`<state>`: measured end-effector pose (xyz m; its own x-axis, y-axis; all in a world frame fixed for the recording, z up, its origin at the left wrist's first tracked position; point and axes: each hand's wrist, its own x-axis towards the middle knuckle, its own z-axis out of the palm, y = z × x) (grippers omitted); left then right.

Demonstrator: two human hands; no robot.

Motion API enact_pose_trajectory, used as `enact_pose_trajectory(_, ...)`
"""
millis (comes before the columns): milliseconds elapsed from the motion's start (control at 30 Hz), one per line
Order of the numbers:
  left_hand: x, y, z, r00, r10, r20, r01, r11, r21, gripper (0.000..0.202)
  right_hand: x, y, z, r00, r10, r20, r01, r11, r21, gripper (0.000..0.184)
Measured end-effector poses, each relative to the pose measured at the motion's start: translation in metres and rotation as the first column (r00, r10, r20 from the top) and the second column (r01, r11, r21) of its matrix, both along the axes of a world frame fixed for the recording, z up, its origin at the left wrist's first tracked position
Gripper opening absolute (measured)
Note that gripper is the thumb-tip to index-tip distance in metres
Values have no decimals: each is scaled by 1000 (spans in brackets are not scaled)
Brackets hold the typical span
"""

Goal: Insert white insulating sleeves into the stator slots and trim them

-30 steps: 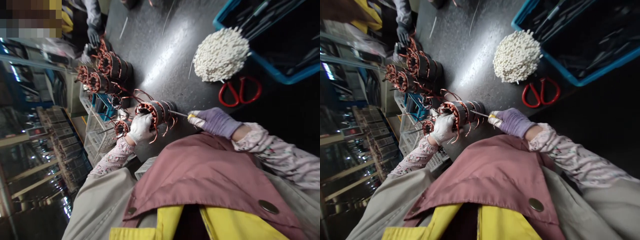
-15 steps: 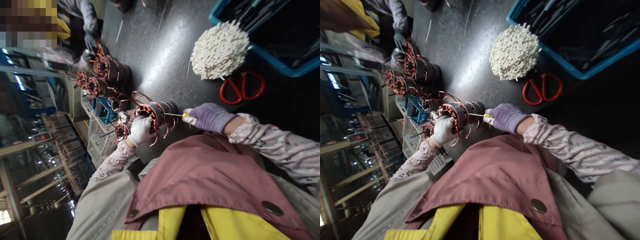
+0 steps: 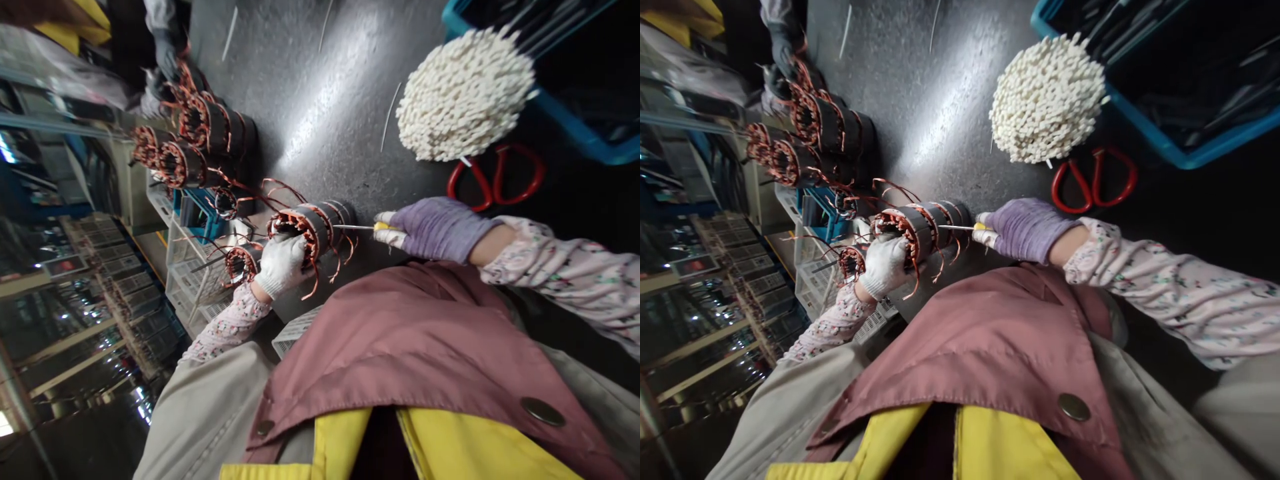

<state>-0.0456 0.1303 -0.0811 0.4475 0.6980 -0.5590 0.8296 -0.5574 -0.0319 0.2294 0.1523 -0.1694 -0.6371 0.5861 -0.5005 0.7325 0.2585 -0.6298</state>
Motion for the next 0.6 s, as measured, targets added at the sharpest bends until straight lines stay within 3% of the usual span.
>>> enact_pose_trajectory(267,1,-1,0,999,48,0,-48,999,-22,34,-3,2,9,1000,2,25,-1,999,-53,51)
enact_pose_trajectory(600,3,3,1,999,23,-26,-24,999,-28,37,-8,21,37,987,82,135,-75,996,-57,45)
